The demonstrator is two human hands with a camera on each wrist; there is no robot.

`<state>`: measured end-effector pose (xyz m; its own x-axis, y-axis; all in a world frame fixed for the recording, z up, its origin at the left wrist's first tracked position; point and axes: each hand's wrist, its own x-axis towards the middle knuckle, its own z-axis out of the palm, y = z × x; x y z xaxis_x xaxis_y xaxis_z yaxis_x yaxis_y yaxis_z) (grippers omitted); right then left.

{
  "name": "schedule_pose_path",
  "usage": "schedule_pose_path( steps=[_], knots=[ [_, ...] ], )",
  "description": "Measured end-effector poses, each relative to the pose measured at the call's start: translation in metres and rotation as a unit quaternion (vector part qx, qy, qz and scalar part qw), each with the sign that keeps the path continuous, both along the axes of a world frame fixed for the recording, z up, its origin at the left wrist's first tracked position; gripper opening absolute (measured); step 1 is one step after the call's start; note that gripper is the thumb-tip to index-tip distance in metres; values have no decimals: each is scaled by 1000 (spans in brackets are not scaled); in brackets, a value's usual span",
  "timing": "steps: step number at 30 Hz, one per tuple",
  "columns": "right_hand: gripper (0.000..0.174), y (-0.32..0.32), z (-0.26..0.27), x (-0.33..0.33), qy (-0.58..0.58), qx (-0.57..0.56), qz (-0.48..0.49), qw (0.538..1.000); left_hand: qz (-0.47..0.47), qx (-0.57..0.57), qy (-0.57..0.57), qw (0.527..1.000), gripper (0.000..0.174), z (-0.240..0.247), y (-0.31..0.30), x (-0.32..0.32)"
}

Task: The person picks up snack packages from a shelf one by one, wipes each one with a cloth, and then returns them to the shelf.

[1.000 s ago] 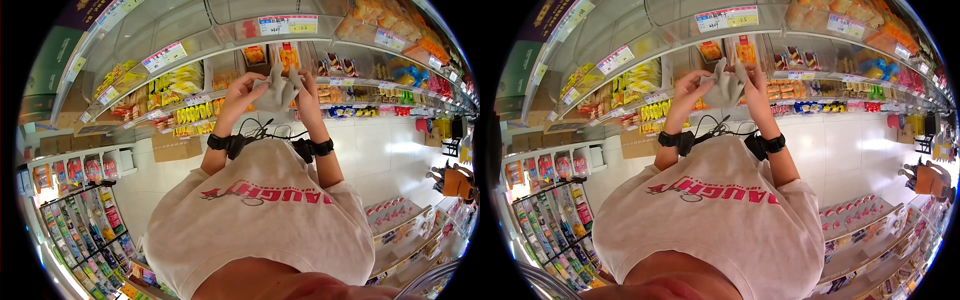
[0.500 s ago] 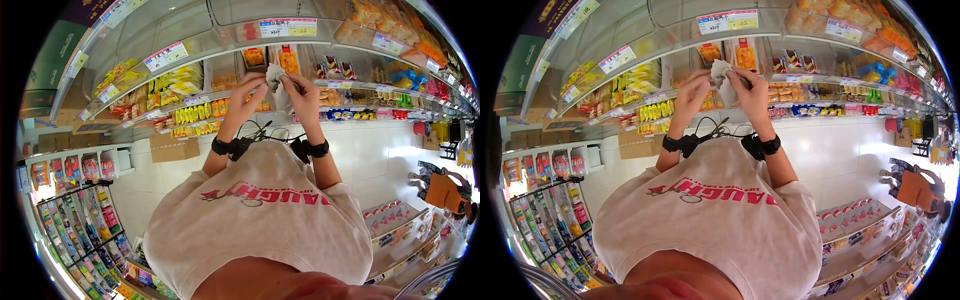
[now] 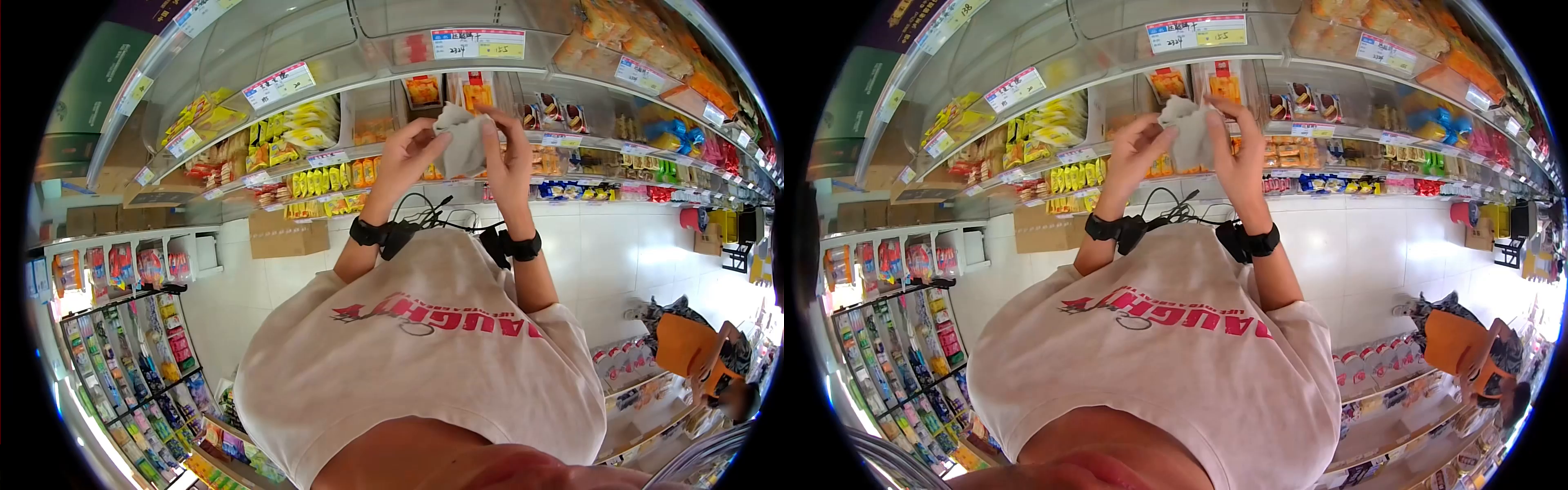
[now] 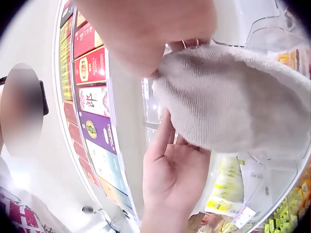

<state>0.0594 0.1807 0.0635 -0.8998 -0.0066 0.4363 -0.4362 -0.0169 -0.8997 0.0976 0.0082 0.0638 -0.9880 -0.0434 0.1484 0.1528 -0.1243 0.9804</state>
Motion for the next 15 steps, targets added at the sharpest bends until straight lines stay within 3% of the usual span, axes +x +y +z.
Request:
schedule_pose_path(
  steps=[1, 5, 7, 11, 15],
  knots=[
    [31, -2, 5, 0, 31, -11, 8, 999, -26, 14, -1, 1000, 21, 3, 2, -1],
    [35, 8, 3, 5, -150, -6, 156, 976, -56, -42, -62, 996, 20, -4, -5, -6],
    [35, 19, -15, -4, -226, 1, 226, 948, -17, -51, -53, 997, 19, -7, -5, -12],
    [34, 18, -21, -11, -189, -4, 178, 966, 15, -65, -21, 998, 19, -6, -4, -15],
    [28, 14, -8, -10, -186, -35, 147, 971, -82, -36, -55, 994, 27, -12, -12, -16]
  ],
)
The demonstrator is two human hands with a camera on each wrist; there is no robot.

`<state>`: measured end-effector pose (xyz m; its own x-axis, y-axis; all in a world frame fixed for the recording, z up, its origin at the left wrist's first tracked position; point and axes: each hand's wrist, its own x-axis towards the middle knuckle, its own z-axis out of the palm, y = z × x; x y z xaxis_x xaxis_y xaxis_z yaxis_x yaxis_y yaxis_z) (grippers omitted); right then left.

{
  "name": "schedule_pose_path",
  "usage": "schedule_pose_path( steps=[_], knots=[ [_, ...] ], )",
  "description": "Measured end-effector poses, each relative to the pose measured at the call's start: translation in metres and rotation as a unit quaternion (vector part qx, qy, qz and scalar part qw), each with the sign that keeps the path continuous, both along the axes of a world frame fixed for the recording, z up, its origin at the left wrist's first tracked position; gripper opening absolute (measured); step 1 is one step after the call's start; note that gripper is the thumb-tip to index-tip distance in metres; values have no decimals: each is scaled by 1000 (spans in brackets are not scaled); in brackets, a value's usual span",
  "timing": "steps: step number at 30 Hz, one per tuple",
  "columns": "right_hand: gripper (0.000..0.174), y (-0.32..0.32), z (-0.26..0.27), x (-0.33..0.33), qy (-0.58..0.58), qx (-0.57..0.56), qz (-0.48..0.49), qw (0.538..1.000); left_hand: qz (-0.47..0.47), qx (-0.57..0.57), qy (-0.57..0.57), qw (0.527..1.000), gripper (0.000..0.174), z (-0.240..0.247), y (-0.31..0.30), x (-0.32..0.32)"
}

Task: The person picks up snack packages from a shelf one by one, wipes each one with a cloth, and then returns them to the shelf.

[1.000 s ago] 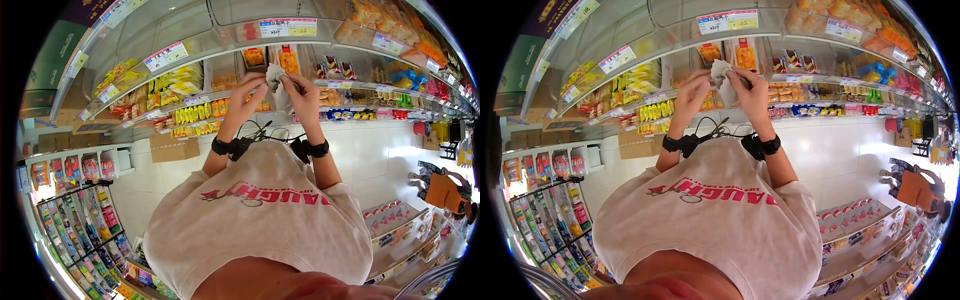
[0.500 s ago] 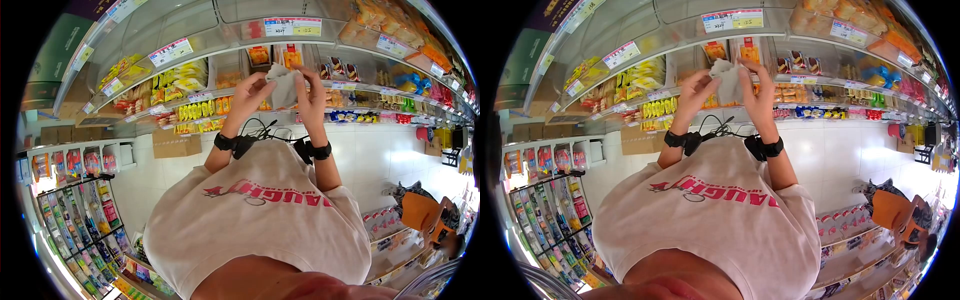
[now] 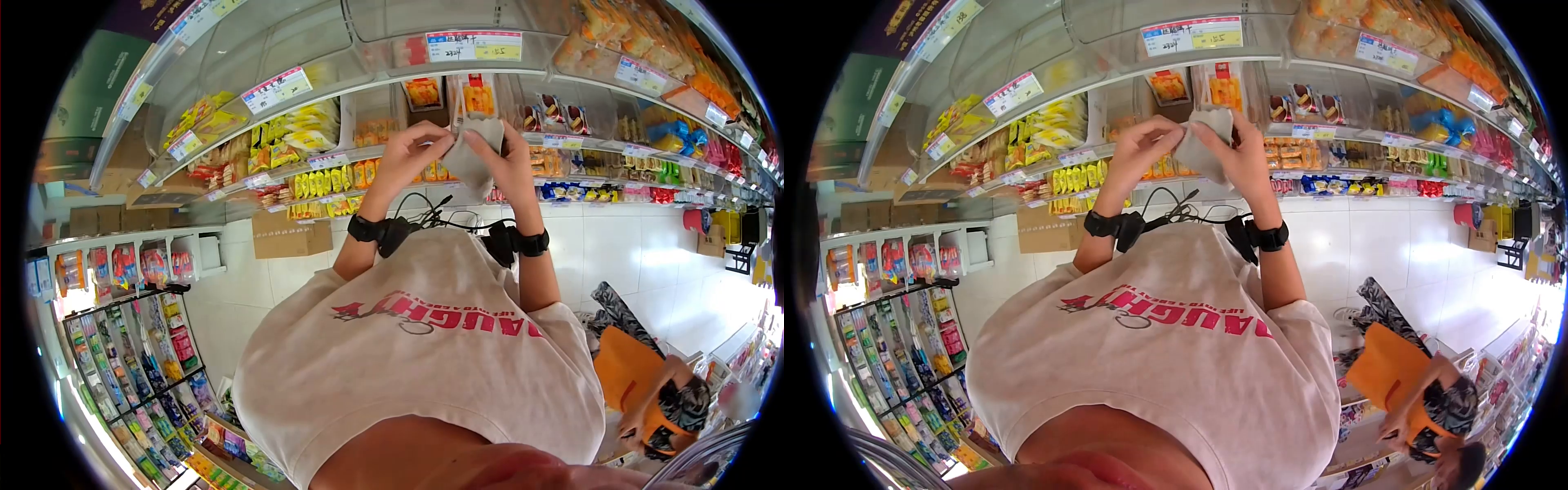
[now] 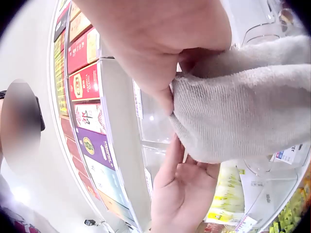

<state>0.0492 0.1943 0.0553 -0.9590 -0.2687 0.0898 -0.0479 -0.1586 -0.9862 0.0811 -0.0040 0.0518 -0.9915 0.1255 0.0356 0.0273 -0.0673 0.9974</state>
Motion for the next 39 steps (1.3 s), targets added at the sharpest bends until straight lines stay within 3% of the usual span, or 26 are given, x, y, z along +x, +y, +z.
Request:
schedule_pose_path(
  steps=[2, 5, 7, 11, 14, 17, 20, 23, 26, 29, 32, 35, 38, 39],
  knots=[
    [25, 1, -1, 1, 26, 8, -11, 1000, -20, 17, 3, 1000, 29, 5, 7, 2],
    [24, 7, -10, -4, 87, 83, -13, 993, 49, 76, 23, 996, 29, 12, 20, 4],
    [24, 7, -5, -2, 111, 86, -20, 990, 47, 69, 6, 996, 28, 10, 20, 3],
    [24, 9, -8, -3, 173, 146, -60, 972, 78, -50, 81, 992, 27, -12, 7, -1],
    [23, 10, -2, -1, 142, 173, -73, 972, 113, -151, 196, 962, 25, -8, 6, -3],
    [24, 8, -6, -1, 139, 151, -108, 973, 93, -70, 123, 986, 23, 14, 18, 1],
    [23, 10, -9, -2, 128, 107, -109, 980, 43, 32, 99, 994, 24, -1, 17, -3],
    [24, 16, -7, -2, 97, 171, -101, 975, 18, 7, 34, 999, 30, -7, 4, -3],
    [29, 14, -5, 1, -4, 54, -45, 998, 73, 2, 81, 994, 37, 0, 7, -4],
    [35, 4, 2, 11, -131, -78, 33, 988, 87, 37, 84, 992, 39, 19, 15, -1],
    [35, 2, -5, 14, -196, -48, 107, 974, 93, -7, 119, 989, 39, 14, 13, -5],
    [31, 12, -20, -1, -42, 75, 32, 996, 188, -97, 109, 971, 28, 0, 4, -6],
    [28, 16, 0, -4, -29, 35, -63, 997, 76, 0, -161, 984, 41, -14, -18, -9],
    [24, 16, 10, 0, -20, 16, -33, 999, 36, 19, -228, 973, 60, -12, -14, -9]
  ],
)
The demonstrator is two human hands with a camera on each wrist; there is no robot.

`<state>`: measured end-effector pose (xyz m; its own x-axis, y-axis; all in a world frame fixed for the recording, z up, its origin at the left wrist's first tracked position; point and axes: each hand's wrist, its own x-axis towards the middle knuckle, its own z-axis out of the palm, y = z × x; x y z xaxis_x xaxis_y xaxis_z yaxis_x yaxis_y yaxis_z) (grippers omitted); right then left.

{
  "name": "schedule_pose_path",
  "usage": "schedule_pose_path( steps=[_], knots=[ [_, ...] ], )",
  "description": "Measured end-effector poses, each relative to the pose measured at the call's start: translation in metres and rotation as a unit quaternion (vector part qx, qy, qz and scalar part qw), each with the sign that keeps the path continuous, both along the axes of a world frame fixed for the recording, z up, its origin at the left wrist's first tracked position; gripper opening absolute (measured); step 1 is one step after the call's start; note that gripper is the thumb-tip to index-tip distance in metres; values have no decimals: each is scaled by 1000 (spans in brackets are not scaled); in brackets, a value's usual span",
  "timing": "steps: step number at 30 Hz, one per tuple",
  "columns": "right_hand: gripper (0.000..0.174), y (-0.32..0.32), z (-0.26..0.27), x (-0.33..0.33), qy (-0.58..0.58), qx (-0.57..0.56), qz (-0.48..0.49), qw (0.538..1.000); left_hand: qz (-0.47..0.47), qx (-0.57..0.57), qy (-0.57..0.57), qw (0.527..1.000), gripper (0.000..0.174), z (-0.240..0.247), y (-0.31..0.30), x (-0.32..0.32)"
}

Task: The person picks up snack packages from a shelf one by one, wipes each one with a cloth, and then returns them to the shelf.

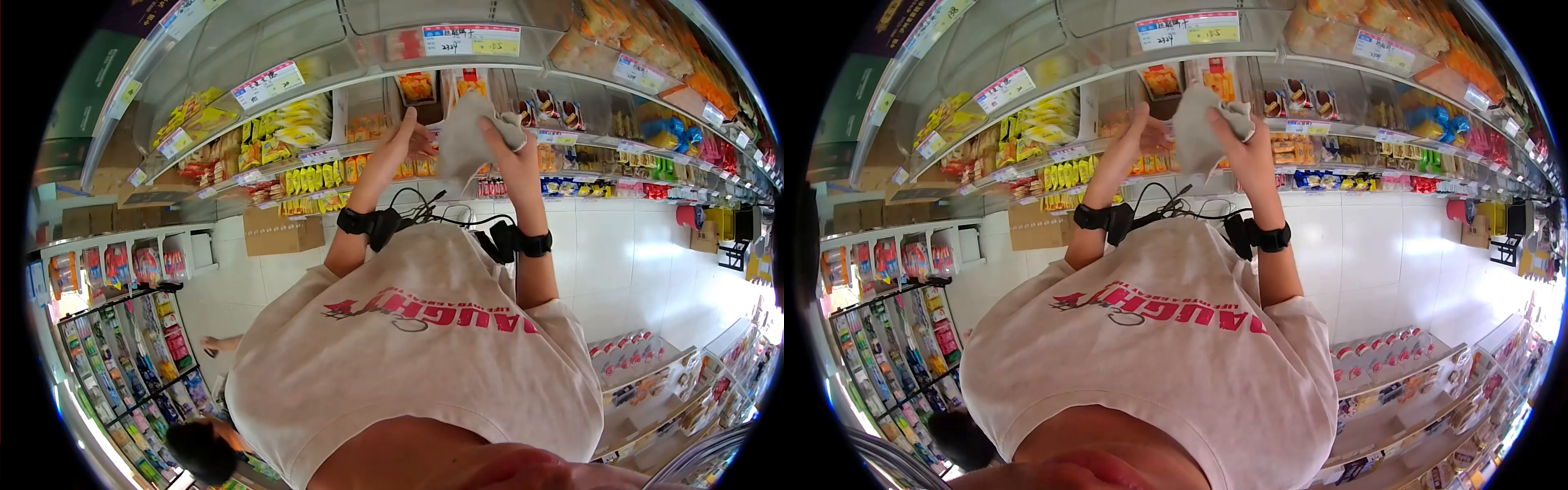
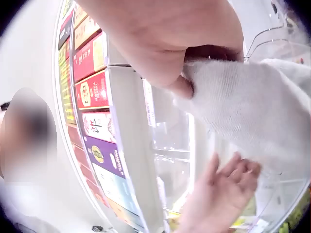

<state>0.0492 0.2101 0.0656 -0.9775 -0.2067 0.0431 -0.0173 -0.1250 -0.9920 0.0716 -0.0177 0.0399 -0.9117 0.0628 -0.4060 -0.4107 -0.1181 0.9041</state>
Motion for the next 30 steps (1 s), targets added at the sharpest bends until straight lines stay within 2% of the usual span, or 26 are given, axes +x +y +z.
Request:
schedule_pose_path(
  steps=[3, 4, 6, 8, 9, 11, 12, 15, 18, 20, 21, 22, 24, 25, 27, 30],
  knots=[
    [23, -9, 13, 15, 30, -10, 103, 994, 9, 256, -28, 966, 69, 11, 20, 7],
    [24, -10, 19, 21, 3, 6, 145, 989, 6, 282, -37, 959, 65, 11, 18, 6],
    [25, -17, 17, 24, 42, 55, 189, 980, 2, 333, -57, 941, 58, 8, 13, 5],
    [25, -16, 24, 25, 54, 121, 224, 966, 36, 206, 5, 978, 48, 7, 15, 9],
    [25, -18, 20, 21, 98, 133, 172, 971, 53, 141, 38, 988, 45, 6, 15, 9],
    [25, -24, 0, 10, 183, 156, 66, 968, 5, 169, 109, 980, 39, -20, 1, 0],
    [26, -28, -7, 3, 143, 119, 70, 980, -20, 181, 144, 973, 38, -29, -4, -3],
    [29, -38, -24, -20, 24, 5, 79, 997, -4, 211, 115, 971, 36, -25, -3, -3],
    [33, -45, -41, -25, -118, -86, 108, 983, 6, 88, 166, 982, 36, -18, -4, -10],
    [36, -44, -72, -47, -112, 19, 145, 983, 73, -14, 201, 977, 34, -24, -11, -16],
    [37, -46, -68, -53, -111, 72, 162, 978, 107, -63, 216, 968, 34, -23, -13, -18],
    [38, -50, -65, -58, -50, 96, 110, 988, 145, -104, 198, 964, 33, -18, -15, -17],
    [39, -65, -55, -63, 68, 143, 2, 987, 176, -162, 263, 935, 35, -31, -23, -35],
    [38, -76, -65, -70, 125, 148, -43, 980, 193, -191, 291, 917, 36, -31, -24, -43],
    [37, -103, -93, -94, 237, 158, -131, 950, 165, -185, 304, 920, 42, -35, -26, -60],
    [36, -126, -100, -105, 266, 82, -83, 957, 127, -169, 327, 921, 46, -43, -24, -82]
  ],
)
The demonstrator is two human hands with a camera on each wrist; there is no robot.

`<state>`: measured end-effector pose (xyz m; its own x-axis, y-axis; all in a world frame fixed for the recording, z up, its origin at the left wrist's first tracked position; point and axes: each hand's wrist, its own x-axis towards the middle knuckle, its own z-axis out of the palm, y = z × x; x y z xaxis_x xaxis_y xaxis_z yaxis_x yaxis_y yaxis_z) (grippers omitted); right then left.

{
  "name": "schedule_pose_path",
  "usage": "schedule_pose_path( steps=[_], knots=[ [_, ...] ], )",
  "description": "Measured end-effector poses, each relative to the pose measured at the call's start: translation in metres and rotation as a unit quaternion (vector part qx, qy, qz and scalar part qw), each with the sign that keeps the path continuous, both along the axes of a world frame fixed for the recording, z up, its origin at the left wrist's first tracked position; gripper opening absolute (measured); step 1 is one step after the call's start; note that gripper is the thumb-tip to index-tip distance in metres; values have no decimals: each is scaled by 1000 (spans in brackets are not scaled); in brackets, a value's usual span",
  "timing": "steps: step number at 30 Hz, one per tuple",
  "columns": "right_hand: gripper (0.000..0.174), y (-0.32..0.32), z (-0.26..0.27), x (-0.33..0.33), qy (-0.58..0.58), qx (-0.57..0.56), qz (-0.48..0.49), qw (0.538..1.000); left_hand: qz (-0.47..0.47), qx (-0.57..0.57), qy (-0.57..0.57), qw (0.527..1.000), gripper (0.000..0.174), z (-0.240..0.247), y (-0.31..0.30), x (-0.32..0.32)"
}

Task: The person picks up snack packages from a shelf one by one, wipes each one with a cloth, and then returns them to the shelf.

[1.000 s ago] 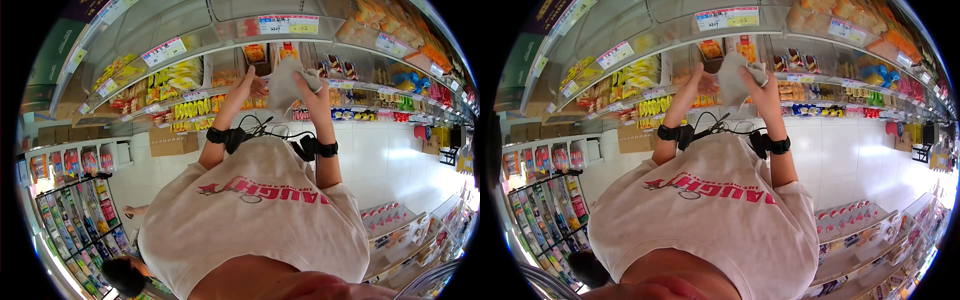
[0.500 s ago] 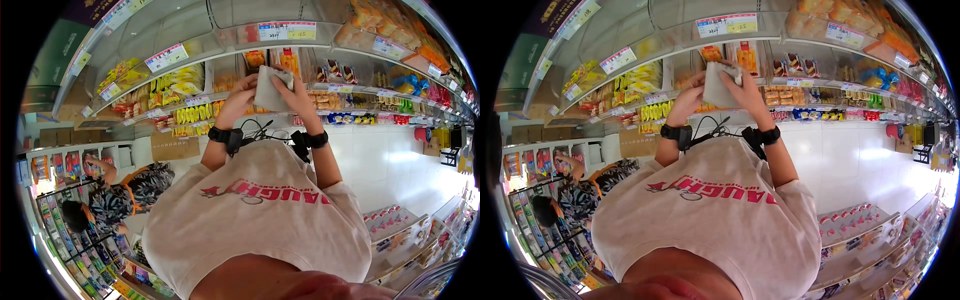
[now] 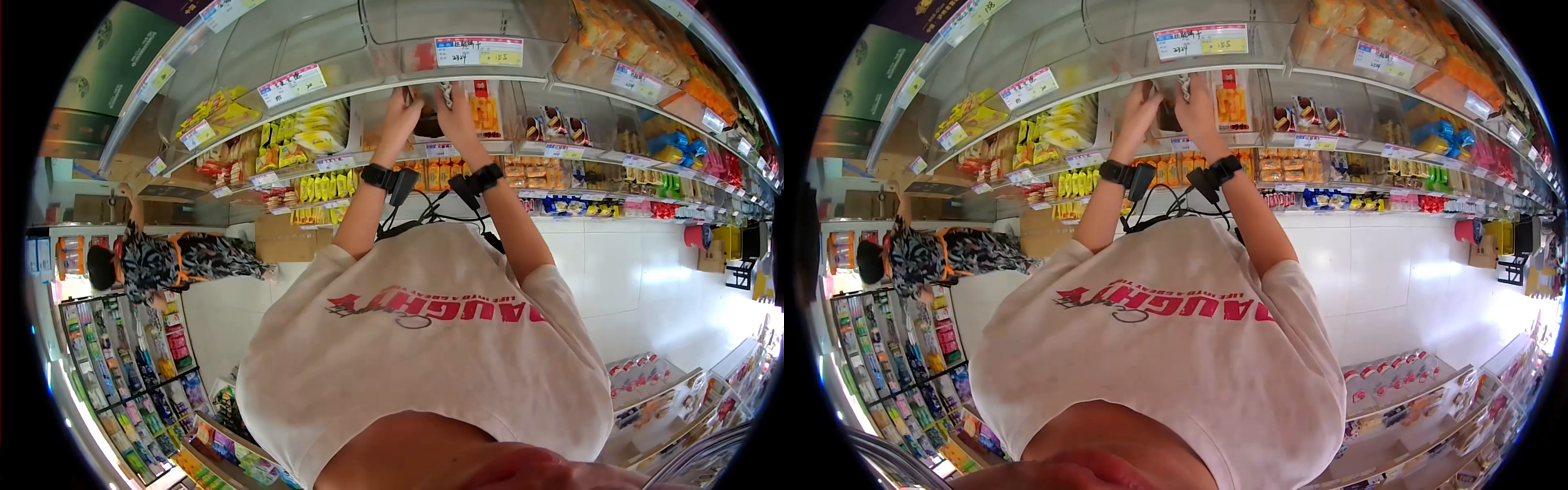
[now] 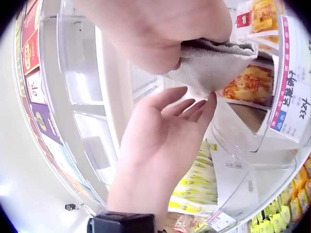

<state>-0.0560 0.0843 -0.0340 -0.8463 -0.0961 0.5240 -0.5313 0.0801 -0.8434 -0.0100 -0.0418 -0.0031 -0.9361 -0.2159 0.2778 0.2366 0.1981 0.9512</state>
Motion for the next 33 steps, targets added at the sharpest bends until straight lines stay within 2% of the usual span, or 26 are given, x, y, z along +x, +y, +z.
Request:
schedule_pose_path(
  steps=[3, 4, 5, 7, 8, 9, 12, 15, 17, 18, 20, 21, 23, 24, 26, 29, 30, 31, 33],
  knots=[
    [33, -5, 4, 10, -21, 6, -35, 999, 22, 40, -13, 999, 47, -8, 6, -2],
    [33, -4, 6, 10, -37, 2, -36, 999, 55, 4, 15, 998, 46, -12, 4, -5],
    [32, -1, 7, 11, -55, -2, -37, 998, 71, 16, 4, 997, 45, -18, 2, -5],
    [32, 3, 6, 15, -68, -23, -46, 996, 102, 37, -18, 994, 44, 7, 8, 6],
    [31, 5, 7, 16, -61, -41, -53, 996, 132, -14, -7, 991, 38, -2, 2, 4],
    [31, 7, 7, 16, -53, -58, -61, 995, 117, -33, -10, 993, 36, -4, 1, 6],
    [31, 22, 6, 16, -122, 46, -46, 990, 68, -65, -13, 995, 29, -10, -5, 9],
    [50, 39, -29, 4, -145, 73, -55, 985, 31, -61, -30, 997, 25, -14, -13, 16],
    [51, 57, -5, 19, -254, -71, -70, 962, 29, -78, -57, 995, 28, 10, -12, 36],
    [52, 63, 12, 31, -307, -142, -75, 938, 25, -41, -49, 998, 28, 20, -9, 45],
    [44, 59, 36, 47, -240, -188, -90, 948, 16, 34, -32, 999, 27, 34, -4, 60],
    [41, 55, 41, 55, -206, -210, -98, 951, 21, 29, -35, 999, 25, 33, -4, 64],
    [42, 41, 42, 71, -118, -59, -41, 990, 31, 18, -45, 998, 22, 30, -4, 73],
    [43, 32, 42, 82, -74, 17, -10, 997, 39, 65, -19, 997, 21, 31, 1, 78],
    [42, 14, 67, 118, -155, -35, 56, 986, 58, 157, 35, 985, 18, 36, 13, 85],
    [43, -1, 73, 132, -202, -132, 114, 964, 125, 139, 69, 980, 14, 36, -2, 97],
    [43, -4, 79, 134, -204, -117, 133, 963, 131, 181, 58, 973, 12, 39, -5, 103],
    [43, -8, 85, 136, -206, -102, 151, 962, 143, 159, 68, 975, 11, 42, -8, 107],
    [42, -7, 101, 138, -204, 31, 196, 959, 164, 115, 83, 976, 10, 45, -15, 118]
  ],
)
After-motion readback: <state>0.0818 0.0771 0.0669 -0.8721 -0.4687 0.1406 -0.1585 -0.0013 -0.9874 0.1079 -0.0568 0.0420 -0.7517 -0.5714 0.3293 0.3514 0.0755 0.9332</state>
